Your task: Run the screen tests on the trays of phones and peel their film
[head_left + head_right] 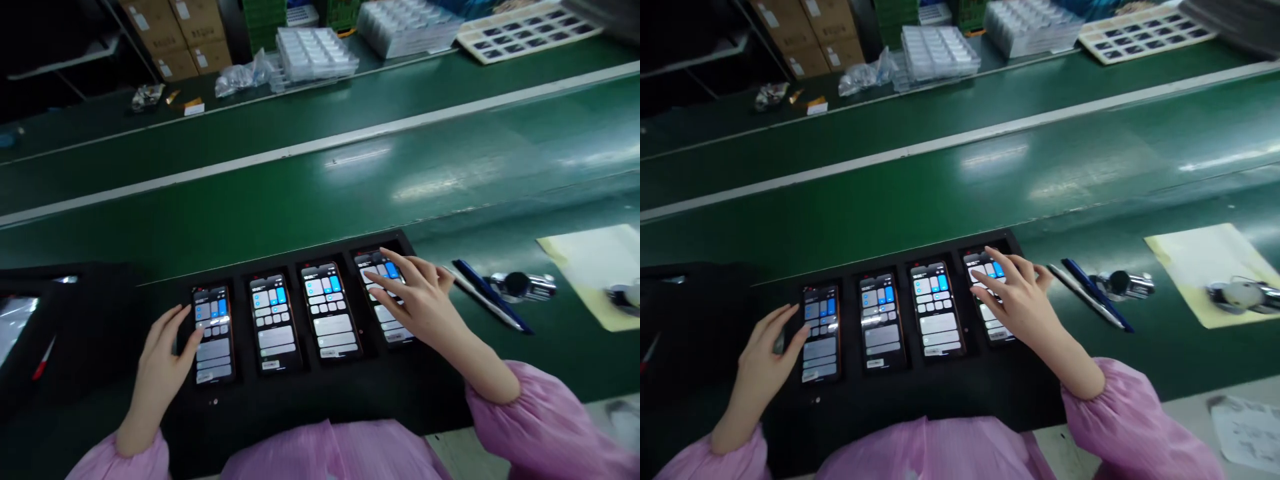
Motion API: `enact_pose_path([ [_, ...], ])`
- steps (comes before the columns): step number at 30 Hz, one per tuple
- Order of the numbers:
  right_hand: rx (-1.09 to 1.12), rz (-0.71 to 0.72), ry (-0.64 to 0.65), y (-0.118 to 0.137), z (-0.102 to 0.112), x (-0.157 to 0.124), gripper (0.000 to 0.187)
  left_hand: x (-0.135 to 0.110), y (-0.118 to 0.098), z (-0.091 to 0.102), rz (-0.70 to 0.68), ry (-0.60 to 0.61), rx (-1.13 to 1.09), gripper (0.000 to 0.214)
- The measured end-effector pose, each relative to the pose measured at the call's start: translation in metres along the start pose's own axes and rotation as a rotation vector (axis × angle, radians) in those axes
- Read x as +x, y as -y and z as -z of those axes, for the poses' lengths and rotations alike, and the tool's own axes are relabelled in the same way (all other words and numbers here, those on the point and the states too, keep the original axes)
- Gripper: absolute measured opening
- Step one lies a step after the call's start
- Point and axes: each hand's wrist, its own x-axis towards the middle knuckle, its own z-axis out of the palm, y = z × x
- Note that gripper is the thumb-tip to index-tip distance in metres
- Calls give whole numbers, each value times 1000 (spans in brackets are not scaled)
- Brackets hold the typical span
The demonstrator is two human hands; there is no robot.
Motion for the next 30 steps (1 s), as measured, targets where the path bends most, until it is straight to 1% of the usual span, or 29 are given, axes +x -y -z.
enact_pose_path([
  [2,5,37,-35,0,-6,-2,36,-2,-4,-1,-60,-22,4,48],
  [5,104,89,-73,-5,-16,-5,44,-6,-5,-2,-70,8,65,42],
  [8,271,61,-63,-10,-25,-5,45,-8,-4,-2,-60,16,113,39],
  [12,301,61,-42,-7,-24,-3,56,-9,-4,-4,-69,13,116,40],
  [14,291,56,-51,-5,-22,-1,51,-9,-4,-6,-78,10,107,40],
  [16,263,15,-59,-1,-18,3,37,-9,-3,-8,-83,7,98,39],
  [17,242,3,-53,3,-16,5,33,-9,-2,-9,-85,6,94,39],
  [19,193,23,-62,15,-11,12,33,-9,-1,-9,-89,9,88,38],
  [22,138,127,-87,42,-7,24,29,-9,-1,-10,-97,14,84,39],
  [24,122,187,-33,60,-8,32,30,-9,1,-9,-102,16,85,40],
  [26,119,214,42,74,-12,38,31,-9,2,-9,-105,18,90,41],
  [28,116,207,75,80,-17,41,29,-9,3,-8,-109,26,99,42],
  [30,115,196,81,82,-22,42,28,-9,-1,-7,-102,33,118,42],
])
